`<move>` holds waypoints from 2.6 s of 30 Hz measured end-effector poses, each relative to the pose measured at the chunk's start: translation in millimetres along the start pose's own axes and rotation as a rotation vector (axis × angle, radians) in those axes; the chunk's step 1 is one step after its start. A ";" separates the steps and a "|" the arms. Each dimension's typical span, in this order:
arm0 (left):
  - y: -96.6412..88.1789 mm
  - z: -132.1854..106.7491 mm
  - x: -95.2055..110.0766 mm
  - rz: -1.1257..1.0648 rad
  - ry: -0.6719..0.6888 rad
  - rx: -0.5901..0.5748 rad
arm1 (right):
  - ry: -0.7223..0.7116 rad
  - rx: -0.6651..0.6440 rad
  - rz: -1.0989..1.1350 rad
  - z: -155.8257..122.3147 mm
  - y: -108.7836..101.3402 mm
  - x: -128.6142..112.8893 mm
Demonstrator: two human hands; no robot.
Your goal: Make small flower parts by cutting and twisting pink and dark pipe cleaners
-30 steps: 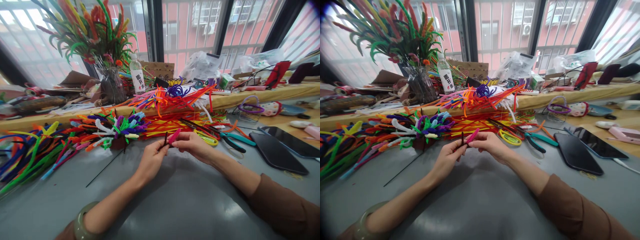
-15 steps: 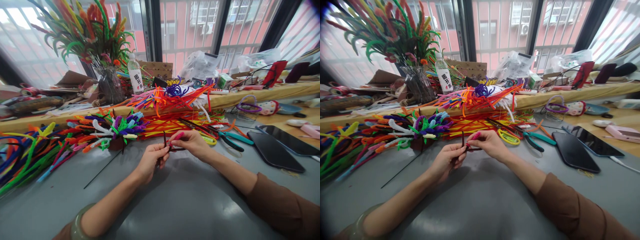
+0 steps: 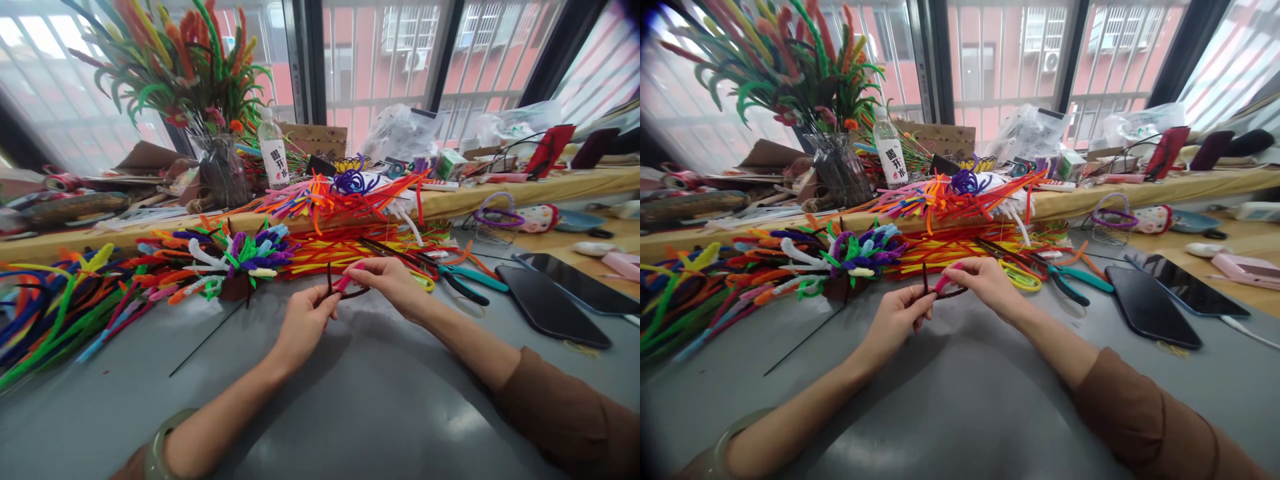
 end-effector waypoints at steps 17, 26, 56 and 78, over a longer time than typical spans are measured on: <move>11.5 -3.5 -12.9 -0.354 -0.321 -0.124 | -0.195 0.185 -0.180 1.3 -12.3 -12.8; 8.5 -2.1 -14.1 -0.351 -0.315 -0.079 | -0.016 0.100 0.017 5.3 -11.9 0.7; 13.6 -5.2 -20.8 -0.182 -0.414 -0.149 | 0.074 0.053 -0.015 7.2 -6.0 14.9; 14.1 -5.5 -25.0 -0.215 -0.436 -0.272 | 0.329 0.459 0.373 19.6 -51.0 30.9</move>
Point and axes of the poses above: each hand's wrist, its own z-axis towards the middle knuckle, its own y-axis out of the palm, x = y × z, the point moved 6 cm from there along z, towards the middle knuckle, and after that the axes turned 15 degrees about x, right-handed, at the moved point
